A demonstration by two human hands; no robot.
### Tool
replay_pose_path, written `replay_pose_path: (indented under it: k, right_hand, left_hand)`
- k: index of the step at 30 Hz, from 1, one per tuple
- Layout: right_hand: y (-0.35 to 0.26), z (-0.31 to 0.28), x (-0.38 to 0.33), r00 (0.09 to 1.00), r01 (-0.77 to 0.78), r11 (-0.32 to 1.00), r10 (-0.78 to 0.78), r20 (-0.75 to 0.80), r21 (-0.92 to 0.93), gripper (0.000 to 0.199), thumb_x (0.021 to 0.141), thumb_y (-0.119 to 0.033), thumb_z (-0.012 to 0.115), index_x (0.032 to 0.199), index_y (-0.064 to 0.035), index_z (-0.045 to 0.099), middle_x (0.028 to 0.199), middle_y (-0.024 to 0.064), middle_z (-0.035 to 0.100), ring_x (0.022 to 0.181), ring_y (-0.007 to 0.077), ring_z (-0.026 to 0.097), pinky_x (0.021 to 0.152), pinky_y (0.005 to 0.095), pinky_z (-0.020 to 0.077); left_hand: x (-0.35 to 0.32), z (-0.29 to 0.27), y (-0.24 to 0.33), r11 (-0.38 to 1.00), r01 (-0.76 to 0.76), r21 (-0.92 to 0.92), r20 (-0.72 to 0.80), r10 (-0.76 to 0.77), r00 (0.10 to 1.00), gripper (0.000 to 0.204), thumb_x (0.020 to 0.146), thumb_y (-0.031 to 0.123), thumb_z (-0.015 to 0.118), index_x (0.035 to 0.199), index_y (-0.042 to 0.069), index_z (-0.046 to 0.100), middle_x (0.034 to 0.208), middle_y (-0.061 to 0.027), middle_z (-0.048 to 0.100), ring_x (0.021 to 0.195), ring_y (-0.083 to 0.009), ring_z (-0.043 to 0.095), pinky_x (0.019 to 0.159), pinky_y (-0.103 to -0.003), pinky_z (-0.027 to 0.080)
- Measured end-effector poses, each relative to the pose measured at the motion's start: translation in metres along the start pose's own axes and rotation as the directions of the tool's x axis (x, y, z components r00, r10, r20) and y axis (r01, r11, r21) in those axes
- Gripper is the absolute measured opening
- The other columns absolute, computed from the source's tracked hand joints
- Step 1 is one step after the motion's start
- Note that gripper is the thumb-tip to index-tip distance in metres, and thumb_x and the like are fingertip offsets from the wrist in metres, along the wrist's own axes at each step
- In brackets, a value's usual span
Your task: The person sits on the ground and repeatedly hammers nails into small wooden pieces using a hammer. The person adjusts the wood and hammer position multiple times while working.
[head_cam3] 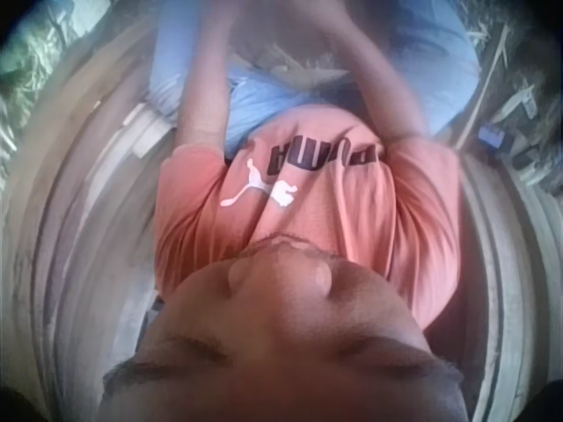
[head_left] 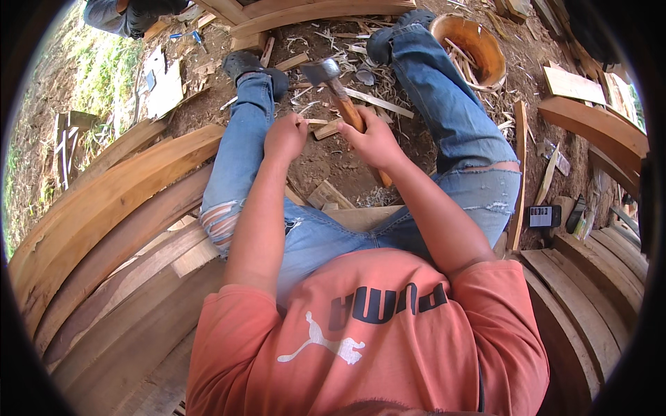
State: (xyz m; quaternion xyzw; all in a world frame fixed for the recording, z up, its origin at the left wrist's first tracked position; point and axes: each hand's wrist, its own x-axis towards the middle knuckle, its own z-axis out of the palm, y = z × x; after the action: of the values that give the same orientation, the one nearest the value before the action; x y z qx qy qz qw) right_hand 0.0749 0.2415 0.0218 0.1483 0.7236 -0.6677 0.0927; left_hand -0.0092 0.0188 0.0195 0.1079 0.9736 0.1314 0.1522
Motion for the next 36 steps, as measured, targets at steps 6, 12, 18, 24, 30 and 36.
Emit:
replay_pose_path:
  k: [6,12,18,24,30,36]
  right_hand:
    - [0.018,0.0,0.001,0.999,-0.02,0.917,0.006,-0.035,-0.399,0.037,0.096,-0.03,0.071,0.121,-0.0029,0.066,0.096,0.0224,0.072,0.089,0.0392,0.07,0.083,0.047,0.0539]
    - [-0.031,0.004,0.004,0.979,0.001,0.966,0.051,0.195,-0.259,0.04,0.095,-0.032,0.069,0.121,-0.0013,0.065,0.103,0.0259,0.073,0.1,0.0442,0.071,0.087,0.0509,0.0536]
    - [-0.024,0.024,0.032,0.991,0.132,0.824,-0.091,0.102,-0.551,0.036,0.099,-0.033,0.066,0.115,-0.0002,0.065,0.092,0.025,0.073,0.09,0.0459,0.07,0.08,0.0526,0.054]
    - [-0.018,0.042,0.025,0.991,0.122,0.803,-0.068,0.113,-0.584,0.032,0.099,-0.031,0.065,0.11,0.0001,0.064,0.092,0.0269,0.073,0.091,0.0472,0.071,0.082,0.0558,0.0543]
    - [-0.018,0.055,0.033,0.988,0.113,0.716,-0.01,0.152,-0.689,0.035,0.099,-0.031,0.063,0.114,0.0005,0.062,0.098,0.0266,0.074,0.095,0.0453,0.072,0.084,0.0556,0.0559]
    - [-0.015,0.064,0.045,0.987,0.145,0.719,-0.058,0.149,-0.68,0.035,0.101,-0.033,0.063,0.115,-0.0005,0.063,0.099,0.0252,0.074,0.095,0.0442,0.073,0.084,0.0547,0.0561]
  left_hand:
    - [-0.001,0.004,0.0,0.993,0.122,0.002,0.002,-0.122,0.993,0.033,0.105,0.032,0.057,0.116,0.002,0.061,0.104,-0.0262,0.074,0.1,-0.0462,0.071,0.087,-0.056,0.054]
    - [-0.001,-0.008,0.007,0.981,0.168,0.102,0.062,-0.175,0.983,0.033,0.106,0.032,0.053,0.117,0.001,0.055,0.104,-0.0271,0.074,0.099,-0.0463,0.072,0.086,-0.057,0.056]
    - [0.001,-0.006,0.005,0.987,0.154,0.041,0.076,-0.157,0.985,0.031,0.106,0.029,0.052,0.117,0.001,0.055,0.106,-0.0268,0.075,0.101,-0.0456,0.073,0.087,-0.056,0.056]
    - [0.003,-0.002,-0.005,0.985,0.173,0.005,0.069,-0.172,0.983,0.026,0.1,0.021,0.054,0.117,0.0,0.056,0.107,-0.0271,0.075,0.103,-0.0454,0.072,0.088,-0.055,0.056]
    - [0.004,-0.011,0.001,0.98,0.198,0.024,0.109,-0.2,0.974,0.027,0.098,0.018,0.053,0.118,0.001,0.058,0.109,-0.0264,0.075,0.106,-0.0436,0.072,0.091,-0.054,0.055]
    - [0.005,-0.008,0.001,0.98,0.198,0.003,0.101,-0.197,0.975,0.027,0.097,0.018,0.054,0.118,0.001,0.06,0.11,-0.0256,0.075,0.107,-0.0427,0.072,0.091,-0.054,0.055]
